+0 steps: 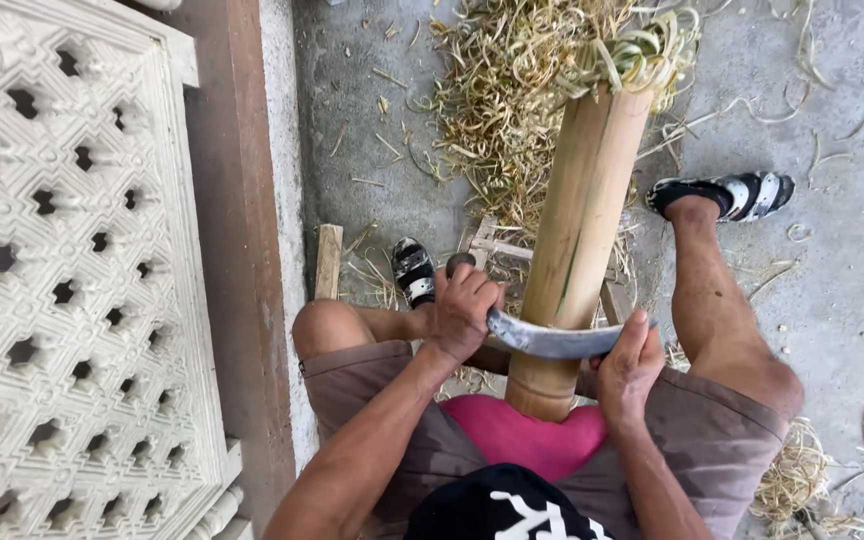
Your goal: The recorder uses a curved blade to shave the outer layer off a bamboo pole while holding it between their legs.
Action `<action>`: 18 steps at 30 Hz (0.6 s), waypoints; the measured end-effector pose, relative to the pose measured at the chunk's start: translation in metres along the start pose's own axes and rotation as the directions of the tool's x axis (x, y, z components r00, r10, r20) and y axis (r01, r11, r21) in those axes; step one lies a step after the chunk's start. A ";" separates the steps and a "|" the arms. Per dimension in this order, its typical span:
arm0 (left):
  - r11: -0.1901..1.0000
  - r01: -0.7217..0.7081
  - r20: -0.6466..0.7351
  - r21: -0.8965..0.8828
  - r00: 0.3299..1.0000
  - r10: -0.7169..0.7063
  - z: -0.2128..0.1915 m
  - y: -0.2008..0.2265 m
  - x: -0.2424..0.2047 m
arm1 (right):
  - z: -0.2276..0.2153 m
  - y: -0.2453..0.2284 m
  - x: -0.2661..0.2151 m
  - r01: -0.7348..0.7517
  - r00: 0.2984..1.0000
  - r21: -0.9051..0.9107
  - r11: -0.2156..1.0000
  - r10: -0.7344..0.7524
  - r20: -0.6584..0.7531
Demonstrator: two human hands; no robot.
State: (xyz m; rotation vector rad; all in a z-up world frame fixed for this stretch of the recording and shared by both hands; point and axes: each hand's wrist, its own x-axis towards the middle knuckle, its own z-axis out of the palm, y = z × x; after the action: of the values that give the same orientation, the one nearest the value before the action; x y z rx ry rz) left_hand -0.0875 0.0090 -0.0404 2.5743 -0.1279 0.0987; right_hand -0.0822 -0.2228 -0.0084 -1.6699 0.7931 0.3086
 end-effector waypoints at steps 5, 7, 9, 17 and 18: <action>1.000 0.010 -0.072 0.012 0.997 -0.009 0.024 -0.017 0.057 | 0.020 -0.039 0.059 0.168 0.986 0.091 0.982 -0.169 0.008; 0.998 -0.018 -0.151 0.059 0.988 0.027 0.033 -0.027 0.083 | 0.029 -0.060 0.079 0.190 0.980 0.099 0.977 -0.196 0.048; 0.997 -0.025 -0.184 0.068 0.982 0.037 0.039 -0.036 0.113 | 0.037 -0.080 0.105 0.215 0.973 0.114 0.970 -0.223 0.062; 0.991 -0.062 -0.257 0.119 0.962 0.091 0.047 -0.060 0.223 | 0.060 -0.108 0.216 0.326 0.927 0.235 0.916 -0.359 0.111; 0.987 -0.074 -0.293 0.140 0.950 0.113 0.050 -0.065 0.239 | 0.065 -0.120 0.224 0.357 0.915 0.200 0.912 -0.385 0.120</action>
State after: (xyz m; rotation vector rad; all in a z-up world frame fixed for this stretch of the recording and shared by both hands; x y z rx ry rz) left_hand 0.1592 0.0199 -0.0944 2.6432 -0.1329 0.5474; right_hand 0.1735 -0.2280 -0.0679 -1.5699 0.3590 0.0971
